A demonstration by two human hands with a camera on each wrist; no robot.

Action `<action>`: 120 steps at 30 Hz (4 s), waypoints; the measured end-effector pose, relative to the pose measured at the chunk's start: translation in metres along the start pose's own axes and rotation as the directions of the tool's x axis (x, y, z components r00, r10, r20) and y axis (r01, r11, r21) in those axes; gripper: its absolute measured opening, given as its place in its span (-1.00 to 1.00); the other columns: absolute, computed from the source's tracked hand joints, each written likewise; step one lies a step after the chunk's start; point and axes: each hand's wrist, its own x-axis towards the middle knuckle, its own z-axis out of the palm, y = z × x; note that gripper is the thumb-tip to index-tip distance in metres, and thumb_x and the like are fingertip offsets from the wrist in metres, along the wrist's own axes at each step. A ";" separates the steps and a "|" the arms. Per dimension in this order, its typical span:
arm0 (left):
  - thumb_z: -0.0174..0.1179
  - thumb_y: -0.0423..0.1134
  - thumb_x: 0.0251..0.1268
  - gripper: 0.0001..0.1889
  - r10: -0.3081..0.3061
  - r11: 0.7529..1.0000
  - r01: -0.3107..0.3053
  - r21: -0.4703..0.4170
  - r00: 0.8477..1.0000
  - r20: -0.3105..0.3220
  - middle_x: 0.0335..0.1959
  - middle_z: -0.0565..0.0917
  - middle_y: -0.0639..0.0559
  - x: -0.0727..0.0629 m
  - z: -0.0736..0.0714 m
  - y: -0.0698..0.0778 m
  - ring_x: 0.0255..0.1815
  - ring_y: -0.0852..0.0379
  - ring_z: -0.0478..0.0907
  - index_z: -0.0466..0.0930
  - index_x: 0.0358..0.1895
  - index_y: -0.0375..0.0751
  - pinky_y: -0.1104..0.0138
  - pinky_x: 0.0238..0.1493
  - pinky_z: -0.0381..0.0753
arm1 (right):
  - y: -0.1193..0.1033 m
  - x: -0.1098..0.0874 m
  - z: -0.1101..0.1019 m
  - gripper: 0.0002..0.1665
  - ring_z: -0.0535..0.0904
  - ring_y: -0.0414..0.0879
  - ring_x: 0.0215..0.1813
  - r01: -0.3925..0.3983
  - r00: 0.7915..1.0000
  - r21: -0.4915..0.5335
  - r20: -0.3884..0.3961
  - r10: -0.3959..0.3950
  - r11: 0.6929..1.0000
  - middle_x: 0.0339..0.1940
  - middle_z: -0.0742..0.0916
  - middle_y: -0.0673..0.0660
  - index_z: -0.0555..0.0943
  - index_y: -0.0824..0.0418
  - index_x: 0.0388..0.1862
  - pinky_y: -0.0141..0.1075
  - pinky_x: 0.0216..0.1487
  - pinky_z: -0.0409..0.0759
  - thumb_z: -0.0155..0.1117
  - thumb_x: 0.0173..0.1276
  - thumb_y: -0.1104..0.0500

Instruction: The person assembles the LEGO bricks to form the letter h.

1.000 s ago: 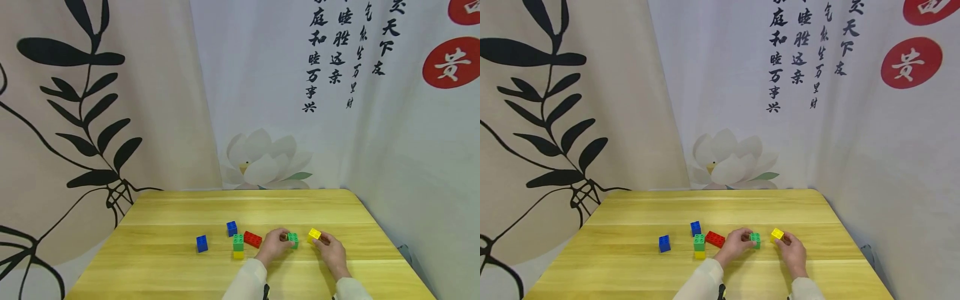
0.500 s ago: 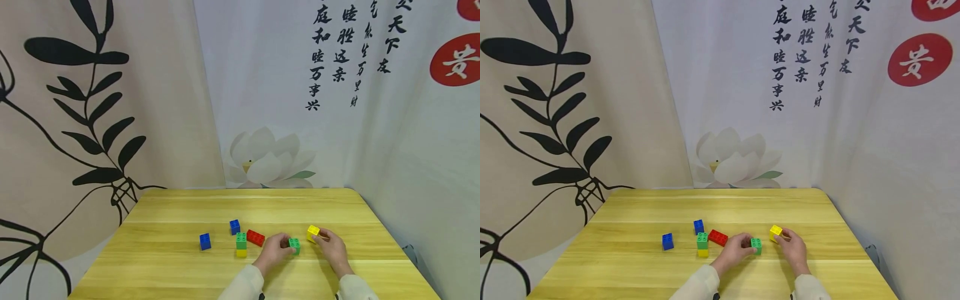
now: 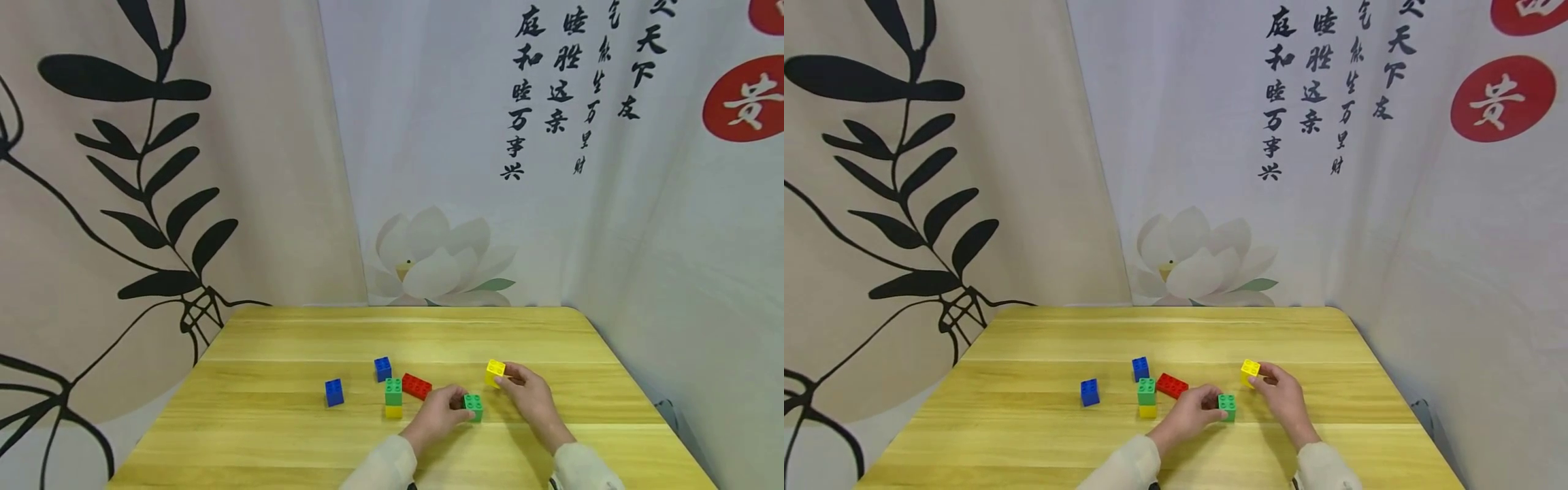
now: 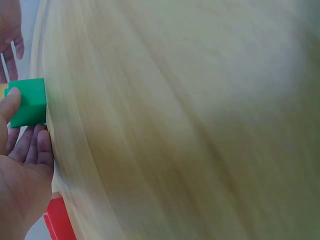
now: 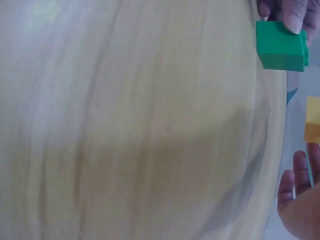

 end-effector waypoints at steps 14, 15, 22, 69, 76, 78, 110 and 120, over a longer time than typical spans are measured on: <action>0.41 -0.28 0.21 -0.75 0.009 0.999 -0.009 -0.044 1.000 -0.008 -0.26 0.65 0.20 -0.001 -0.002 -0.004 -0.23 0.23 0.55 0.68 -0.05 -0.10 0.28 -0.13 0.60 | -0.013 -0.007 0.000 -0.48 0.58 0.07 0.10 0.157 0.983 -0.066 0.106 -0.149 0.985 0.03 0.71 0.14 0.55 0.29 0.26 -0.05 0.08 0.58 0.36 0.38 0.12; 0.41 -0.28 0.21 -0.76 0.008 0.999 -0.009 -0.049 1.000 -0.008 -0.27 0.66 0.20 -0.001 -0.003 -0.003 -0.23 0.23 0.55 0.69 -0.06 -0.10 0.29 -0.13 0.60 | -0.013 -0.008 0.000 -0.48 0.59 0.06 0.09 0.169 0.980 -0.069 0.119 -0.160 0.983 0.03 0.71 0.13 0.56 0.28 0.25 -0.07 0.06 0.59 0.36 0.37 0.12; 0.42 -0.27 0.19 -0.71 -0.005 0.999 0.004 -0.053 1.000 -0.005 -0.27 0.67 0.21 -0.001 -0.003 -0.003 -0.23 0.24 0.56 0.70 -0.01 -0.12 0.28 -0.12 0.61 | -0.010 -0.013 0.006 -0.50 0.60 -0.03 0.05 0.197 0.963 -0.056 0.197 -0.182 0.979 0.06 0.70 0.12 0.58 0.28 0.21 -0.15 0.03 0.57 0.37 0.36 0.08; 0.43 -0.29 0.17 -0.71 -0.010 0.998 0.009 -0.062 1.000 -0.005 -0.26 0.69 0.22 -0.001 -0.002 -0.008 -0.25 0.27 0.56 0.73 -0.02 -0.12 0.27 -0.09 0.61 | -0.013 -0.010 0.006 -0.43 0.59 0.04 0.03 0.299 0.897 -0.108 0.369 -0.241 0.948 0.01 0.72 0.13 0.57 0.31 0.23 -0.14 -0.07 0.55 0.36 0.37 0.00; 0.44 -0.30 0.16 -0.71 -0.002 0.997 0.002 -0.078 1.000 -0.008 -0.24 0.70 0.22 -0.002 -0.002 -0.007 -0.23 0.27 0.57 0.73 -0.02 -0.11 0.28 -0.09 0.62 | -0.008 -0.012 0.007 -0.43 0.58 0.01 0.03 0.312 0.905 -0.135 0.343 -0.251 0.940 0.03 0.72 0.08 0.61 0.22 0.21 -0.20 -0.09 0.53 0.40 0.31 -0.04; 0.43 -0.30 0.17 -0.71 0.009 0.997 -0.009 -0.076 1.000 -0.007 -0.23 0.71 0.21 -0.002 -0.002 -0.007 -0.23 0.27 0.58 0.73 -0.02 -0.12 0.28 -0.09 0.62 | -0.008 -0.012 0.007 -0.40 0.58 0.01 0.04 0.310 0.907 -0.139 0.338 -0.250 0.940 0.02 0.72 0.08 0.59 0.23 0.23 -0.22 -0.09 0.53 0.40 0.31 -0.05; 0.40 -0.32 0.20 -0.65 0.016 0.998 -0.017 -0.058 0.999 -0.031 -0.17 0.70 0.18 -0.002 0.001 -0.002 -0.20 0.27 0.58 0.67 0.07 -0.17 0.29 -0.10 0.63 | -0.012 -0.013 0.005 -0.35 0.60 0.01 0.02 0.311 0.909 -0.158 0.339 -0.245 0.937 0.03 0.72 0.12 0.54 0.33 0.27 -0.17 -0.07 0.57 0.38 0.34 -0.03; 0.41 -0.23 0.22 -0.46 -0.044 0.998 0.043 -0.047 0.999 -0.032 0.00 0.64 -0.03 -0.009 -0.002 0.006 -0.02 0.01 0.60 0.52 0.27 -0.23 0.10 -0.01 0.63 | -0.011 -0.015 -0.001 -0.39 0.62 0.03 0.02 0.273 0.928 -0.159 0.304 -0.216 0.949 0.01 0.72 0.15 0.55 0.34 0.25 -0.06 -0.03 0.60 0.40 0.33 0.03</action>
